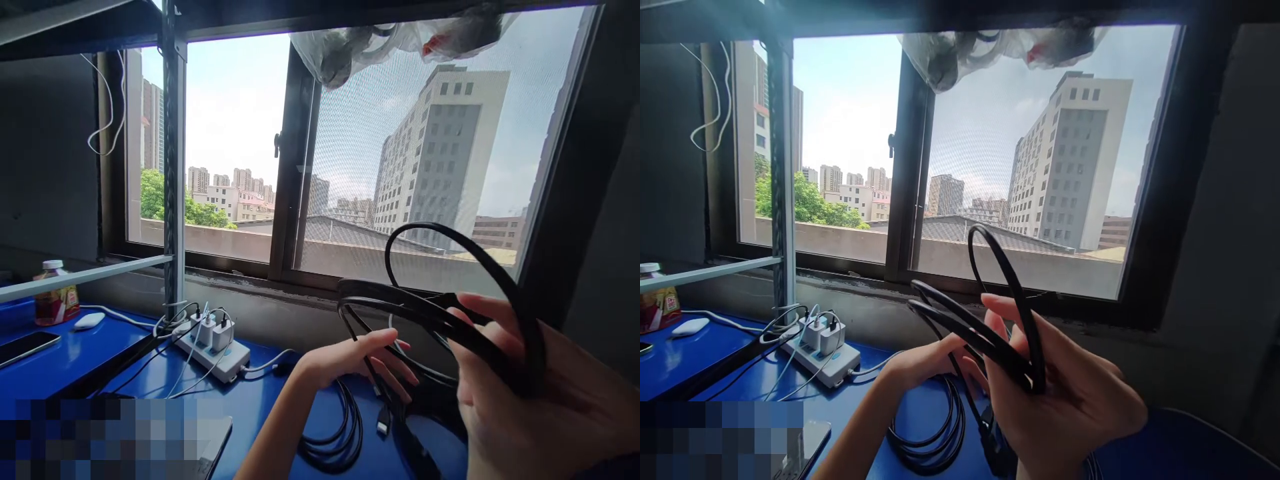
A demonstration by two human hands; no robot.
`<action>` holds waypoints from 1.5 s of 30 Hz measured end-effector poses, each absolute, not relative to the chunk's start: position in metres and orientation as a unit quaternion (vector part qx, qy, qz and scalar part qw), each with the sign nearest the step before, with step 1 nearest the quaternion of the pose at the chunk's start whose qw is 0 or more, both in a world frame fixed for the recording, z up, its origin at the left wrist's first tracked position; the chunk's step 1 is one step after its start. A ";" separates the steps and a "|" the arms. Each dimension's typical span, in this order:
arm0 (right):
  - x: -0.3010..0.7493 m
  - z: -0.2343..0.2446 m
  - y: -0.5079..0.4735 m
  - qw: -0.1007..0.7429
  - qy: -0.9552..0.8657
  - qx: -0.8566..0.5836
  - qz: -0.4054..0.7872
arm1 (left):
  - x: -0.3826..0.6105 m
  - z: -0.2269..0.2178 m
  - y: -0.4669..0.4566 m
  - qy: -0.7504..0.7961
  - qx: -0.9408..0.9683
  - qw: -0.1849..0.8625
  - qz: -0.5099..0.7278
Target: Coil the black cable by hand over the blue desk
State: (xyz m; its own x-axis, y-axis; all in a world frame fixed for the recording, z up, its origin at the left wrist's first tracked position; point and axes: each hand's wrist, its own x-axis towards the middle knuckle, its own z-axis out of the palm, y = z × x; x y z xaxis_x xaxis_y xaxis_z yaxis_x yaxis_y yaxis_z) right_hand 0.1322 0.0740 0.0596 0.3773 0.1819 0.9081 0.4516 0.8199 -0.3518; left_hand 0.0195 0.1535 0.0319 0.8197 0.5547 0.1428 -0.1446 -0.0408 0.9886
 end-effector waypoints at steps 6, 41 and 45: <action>0.120 0.067 0.080 0.759 -0.607 -0.218 0.086 | 0.029 0.038 0.147 0.043 0.520 0.710 0.473; 0.121 0.067 0.109 0.707 -0.637 -0.307 0.019 | -0.023 0.062 0.146 0.171 0.621 0.399 0.652; 0.118 0.068 0.110 0.715 -0.628 -0.307 0.003 | -0.023 0.059 0.147 0.163 0.618 0.406 0.654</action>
State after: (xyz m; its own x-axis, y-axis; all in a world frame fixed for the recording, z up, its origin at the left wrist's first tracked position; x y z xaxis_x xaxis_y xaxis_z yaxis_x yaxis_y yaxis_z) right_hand 0.1178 0.1104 0.0681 0.2121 0.3896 0.8962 0.3810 0.8116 -0.4430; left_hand -0.0231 0.1473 0.0593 0.0920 0.7314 0.6757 -0.3292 -0.6181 0.7139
